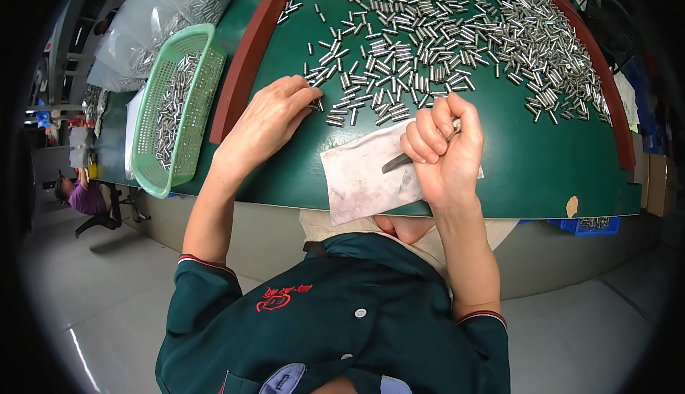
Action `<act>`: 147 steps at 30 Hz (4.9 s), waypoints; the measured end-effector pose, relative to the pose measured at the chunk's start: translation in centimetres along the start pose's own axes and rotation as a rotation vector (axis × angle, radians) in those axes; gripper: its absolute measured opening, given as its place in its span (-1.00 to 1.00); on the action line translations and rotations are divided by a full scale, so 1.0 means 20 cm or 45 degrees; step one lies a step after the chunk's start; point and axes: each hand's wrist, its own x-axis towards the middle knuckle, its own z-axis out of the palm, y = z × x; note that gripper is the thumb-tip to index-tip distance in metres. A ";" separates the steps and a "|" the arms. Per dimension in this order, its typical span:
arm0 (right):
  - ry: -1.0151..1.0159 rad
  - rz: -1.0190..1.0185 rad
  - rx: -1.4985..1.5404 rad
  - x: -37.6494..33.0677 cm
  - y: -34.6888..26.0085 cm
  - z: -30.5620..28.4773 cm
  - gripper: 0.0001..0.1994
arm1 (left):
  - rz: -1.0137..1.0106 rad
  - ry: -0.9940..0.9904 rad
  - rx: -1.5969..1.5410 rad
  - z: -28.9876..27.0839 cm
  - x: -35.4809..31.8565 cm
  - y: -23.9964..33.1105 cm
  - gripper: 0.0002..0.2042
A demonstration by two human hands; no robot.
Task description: The recorder is using a tool to inspect or clean small metal pins or electronic components on a workbench.
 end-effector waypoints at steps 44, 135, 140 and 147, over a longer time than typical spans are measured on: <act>-0.217 -0.540 -0.470 -0.07 0.12 0.06 -0.62 | 0.351 0.272 0.223 0.13 0.07 -0.02 -0.77; -0.238 -0.496 -0.624 -0.08 0.09 0.03 -0.63 | -0.459 0.097 -0.829 0.02 0.02 0.07 -0.90; -0.233 -0.500 -0.525 -0.09 0.09 0.03 -0.64 | -0.210 0.189 -0.572 0.08 0.00 0.10 -0.89; -0.209 -0.482 -0.490 -0.08 0.08 0.03 -0.63 | -0.070 0.268 -0.291 0.13 0.01 0.10 -0.88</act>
